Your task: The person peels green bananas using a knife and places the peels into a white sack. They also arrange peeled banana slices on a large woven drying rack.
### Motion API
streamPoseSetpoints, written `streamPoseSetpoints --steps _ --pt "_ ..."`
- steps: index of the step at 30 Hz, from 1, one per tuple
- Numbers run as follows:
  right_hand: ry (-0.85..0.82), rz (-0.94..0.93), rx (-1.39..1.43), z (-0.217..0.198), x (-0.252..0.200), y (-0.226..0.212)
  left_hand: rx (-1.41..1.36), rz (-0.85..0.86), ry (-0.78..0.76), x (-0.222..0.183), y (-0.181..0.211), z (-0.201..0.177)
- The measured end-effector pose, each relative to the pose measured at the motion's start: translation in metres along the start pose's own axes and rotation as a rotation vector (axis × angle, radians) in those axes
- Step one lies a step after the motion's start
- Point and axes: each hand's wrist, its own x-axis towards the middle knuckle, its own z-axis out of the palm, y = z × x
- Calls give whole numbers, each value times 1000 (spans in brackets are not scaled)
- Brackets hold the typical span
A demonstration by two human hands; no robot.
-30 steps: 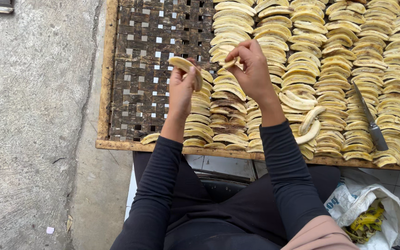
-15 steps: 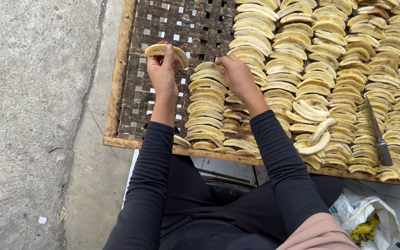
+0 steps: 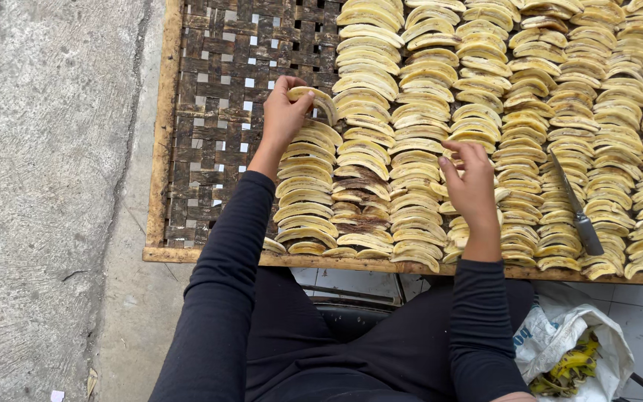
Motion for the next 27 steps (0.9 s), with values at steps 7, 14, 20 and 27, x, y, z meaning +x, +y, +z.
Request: streamPoseSetpoints --steps 7,14,20,27 --pt "-9 289 -218 -57 -46 68 714 152 23 -15 7 -18" --pt "-160 -6 -596 -23 -35 65 658 358 179 -53 29 35" --pt "-356 75 -570 -34 -16 76 378 353 -222 -161 58 121" --pt "-221 -127 -573 -49 -7 92 579 670 -191 -180 44 201"
